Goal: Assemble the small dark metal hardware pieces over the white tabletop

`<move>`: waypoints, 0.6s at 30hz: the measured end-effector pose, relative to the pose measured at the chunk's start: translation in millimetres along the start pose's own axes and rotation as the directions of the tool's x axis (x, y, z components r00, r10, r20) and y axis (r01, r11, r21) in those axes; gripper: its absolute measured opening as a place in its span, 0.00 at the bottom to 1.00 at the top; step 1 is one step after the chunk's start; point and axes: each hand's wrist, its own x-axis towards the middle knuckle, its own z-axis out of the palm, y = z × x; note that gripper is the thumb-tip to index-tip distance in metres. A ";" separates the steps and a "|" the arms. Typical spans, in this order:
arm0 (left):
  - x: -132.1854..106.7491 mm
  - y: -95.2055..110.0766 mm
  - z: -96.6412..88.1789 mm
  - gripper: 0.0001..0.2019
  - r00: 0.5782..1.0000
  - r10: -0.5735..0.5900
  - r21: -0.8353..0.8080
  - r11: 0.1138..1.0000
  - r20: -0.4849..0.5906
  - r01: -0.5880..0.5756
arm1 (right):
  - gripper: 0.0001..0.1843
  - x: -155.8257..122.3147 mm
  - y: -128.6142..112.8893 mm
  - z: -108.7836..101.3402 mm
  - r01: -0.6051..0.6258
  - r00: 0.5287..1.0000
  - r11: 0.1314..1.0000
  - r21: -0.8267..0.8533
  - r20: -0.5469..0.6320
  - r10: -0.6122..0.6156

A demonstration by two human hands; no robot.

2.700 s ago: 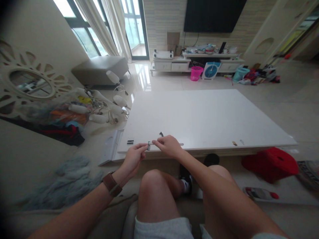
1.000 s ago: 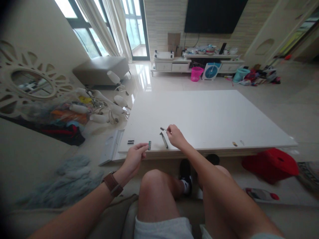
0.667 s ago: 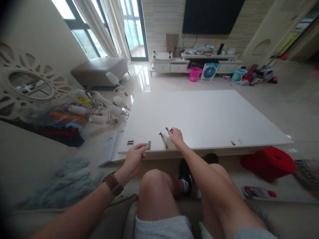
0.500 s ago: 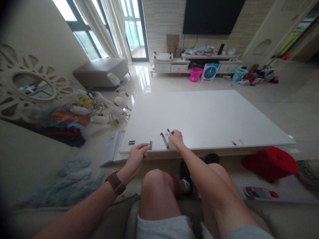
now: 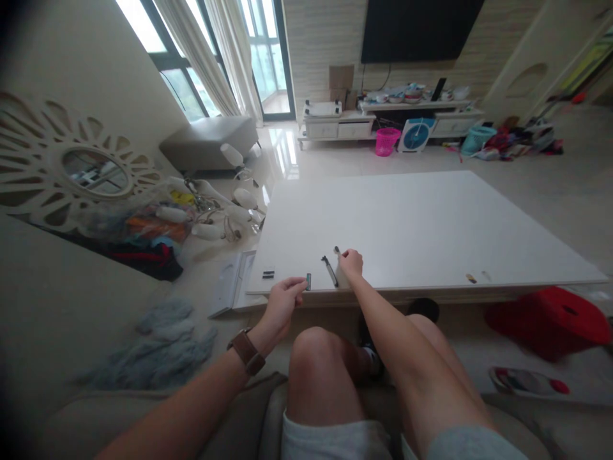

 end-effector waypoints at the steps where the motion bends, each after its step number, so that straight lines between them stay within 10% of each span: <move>1: -0.3 0.4 0.3 0.11 1.000 -0.002 -0.001 1.000 0.002 0.002 | 0.06 -0.4 -0.1 -0.6 0.002 1.000 1.000 0.010 -0.005 -0.002; 11: 0.4 -0.4 -1.2 0.13 1.000 -0.019 -0.025 1.000 0.012 0.019 | 0.14 -14.8 -51.7 -47.6 0.250 0.955 0.924 0.290 0.082 -0.284; 18: 1.6 0.0 -5.0 0.16 0.998 0.032 -0.011 0.999 0.054 -0.032 | 0.18 -74.2 -70.6 -79.1 0.092 0.626 0.691 0.717 0.498 -0.600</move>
